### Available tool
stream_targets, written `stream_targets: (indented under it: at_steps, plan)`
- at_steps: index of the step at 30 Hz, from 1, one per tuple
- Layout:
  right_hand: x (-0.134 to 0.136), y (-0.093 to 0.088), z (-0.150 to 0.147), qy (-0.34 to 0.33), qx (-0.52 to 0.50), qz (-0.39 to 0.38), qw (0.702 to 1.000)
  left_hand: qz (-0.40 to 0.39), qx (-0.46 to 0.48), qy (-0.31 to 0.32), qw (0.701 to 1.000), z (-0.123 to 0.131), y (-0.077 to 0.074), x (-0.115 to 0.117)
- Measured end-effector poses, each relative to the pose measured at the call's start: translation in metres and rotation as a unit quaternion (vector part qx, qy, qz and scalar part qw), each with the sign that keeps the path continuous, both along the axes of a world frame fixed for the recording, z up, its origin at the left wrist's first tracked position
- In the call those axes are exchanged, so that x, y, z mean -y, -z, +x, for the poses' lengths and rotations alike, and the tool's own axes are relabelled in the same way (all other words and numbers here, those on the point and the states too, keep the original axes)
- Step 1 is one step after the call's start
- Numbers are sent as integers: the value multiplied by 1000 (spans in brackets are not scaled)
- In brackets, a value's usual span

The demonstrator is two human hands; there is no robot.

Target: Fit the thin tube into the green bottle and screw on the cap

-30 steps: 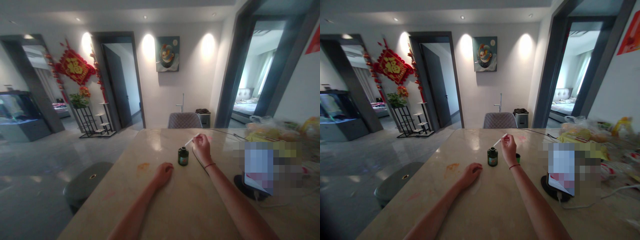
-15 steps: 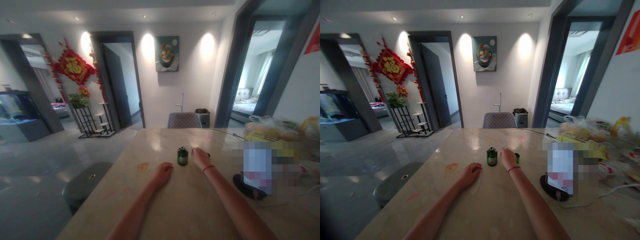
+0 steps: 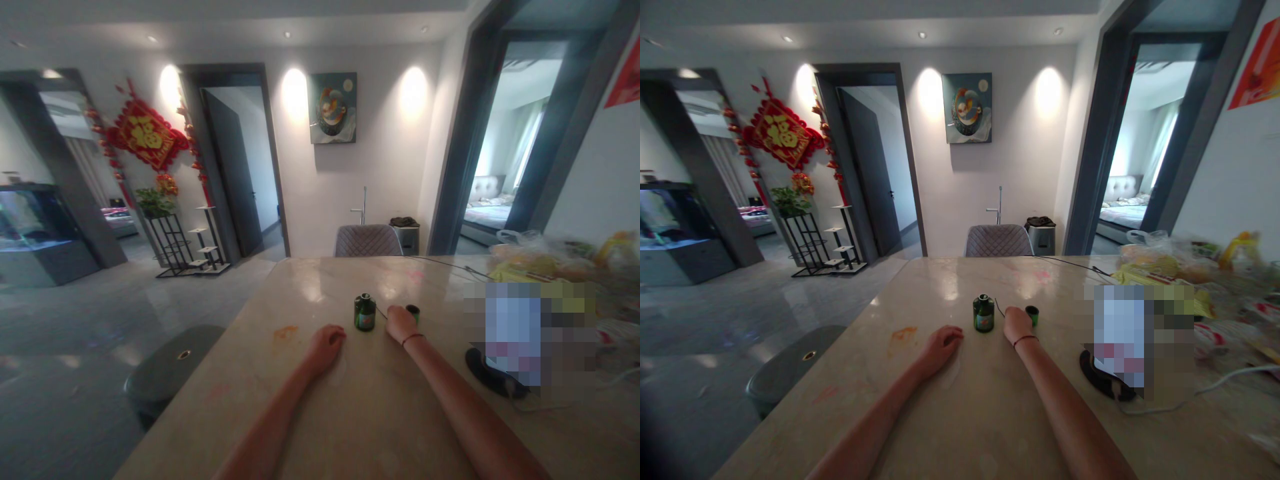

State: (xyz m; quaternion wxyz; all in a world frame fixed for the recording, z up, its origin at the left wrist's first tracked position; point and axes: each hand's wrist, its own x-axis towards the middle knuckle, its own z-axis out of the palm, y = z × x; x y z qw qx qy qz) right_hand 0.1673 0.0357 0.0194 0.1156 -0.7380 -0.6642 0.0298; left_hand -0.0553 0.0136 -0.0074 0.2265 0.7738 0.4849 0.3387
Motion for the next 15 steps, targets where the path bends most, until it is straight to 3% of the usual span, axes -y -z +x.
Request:
stream_targets:
  at_steps: [4, 8, 11, 15]
  plan:
    - [-8, 3, 9, -14, -61, -30, 998, 3, 0, -1, 1000, 0, 0, 0]
    - [-12, 0, 20, -33, -197, -53, 978, 4, -2, -2, 1000, 1, -1, 0]
    - [-12, -9, 26, -39, -322, -60, 944, 3, -5, -3, 1000, 1, -1, 0]
    - [-11, -32, 28, -35, -466, 0, 884, 0, -5, -6, 1000, 1, -2, 0]
